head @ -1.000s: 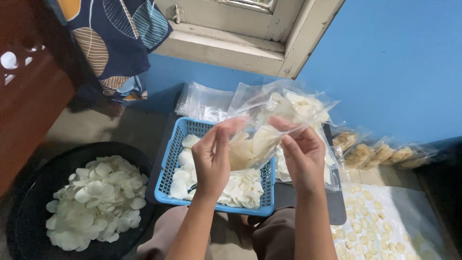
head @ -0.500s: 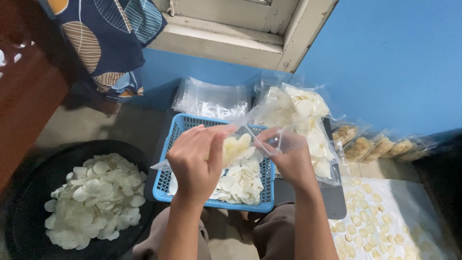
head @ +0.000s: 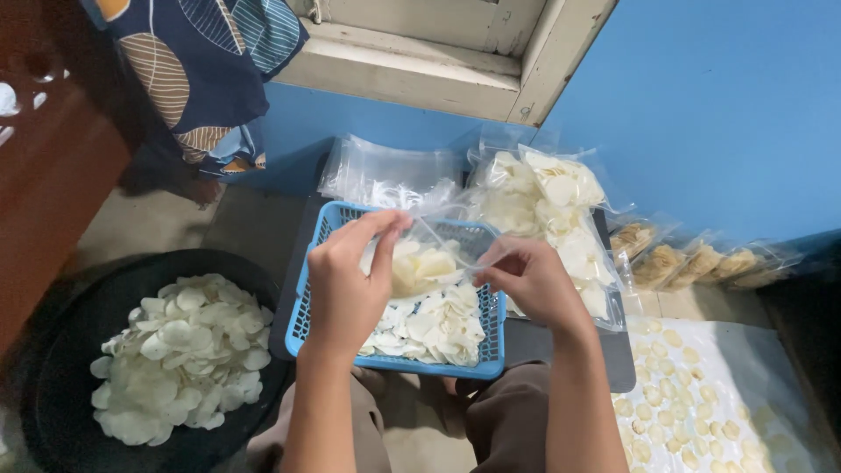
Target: Packaging white chips into clear plastic bags from a basket
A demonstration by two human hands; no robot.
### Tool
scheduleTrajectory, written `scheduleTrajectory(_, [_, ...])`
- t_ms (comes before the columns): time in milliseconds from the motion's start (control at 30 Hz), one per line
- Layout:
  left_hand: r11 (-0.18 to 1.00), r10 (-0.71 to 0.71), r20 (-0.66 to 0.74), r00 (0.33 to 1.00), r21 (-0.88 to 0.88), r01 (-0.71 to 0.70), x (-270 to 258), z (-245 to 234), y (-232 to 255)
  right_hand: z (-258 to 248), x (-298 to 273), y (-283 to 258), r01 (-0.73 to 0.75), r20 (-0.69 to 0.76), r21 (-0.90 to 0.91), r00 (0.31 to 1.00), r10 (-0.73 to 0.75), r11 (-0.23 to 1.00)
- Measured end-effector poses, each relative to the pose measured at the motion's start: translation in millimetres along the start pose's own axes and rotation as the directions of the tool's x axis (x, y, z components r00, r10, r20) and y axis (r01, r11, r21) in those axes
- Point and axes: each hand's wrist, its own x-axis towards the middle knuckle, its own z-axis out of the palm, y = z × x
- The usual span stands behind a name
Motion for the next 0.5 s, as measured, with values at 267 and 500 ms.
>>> scheduleTrajectory(267, [0.992,0.029,-0.043,0.999,-0.12,-0.034,2,-2,2,12,7,-4,-0.059,-0.013,-0.09,0.998,0.058,0.994])
scheduleTrajectory(500, [0.98,-0.03,-0.517,0.855,-0.182,-0.076,2,-4,-5,74,48,69,0.248,0.3,-0.646,0.952,-0.059,0.721])
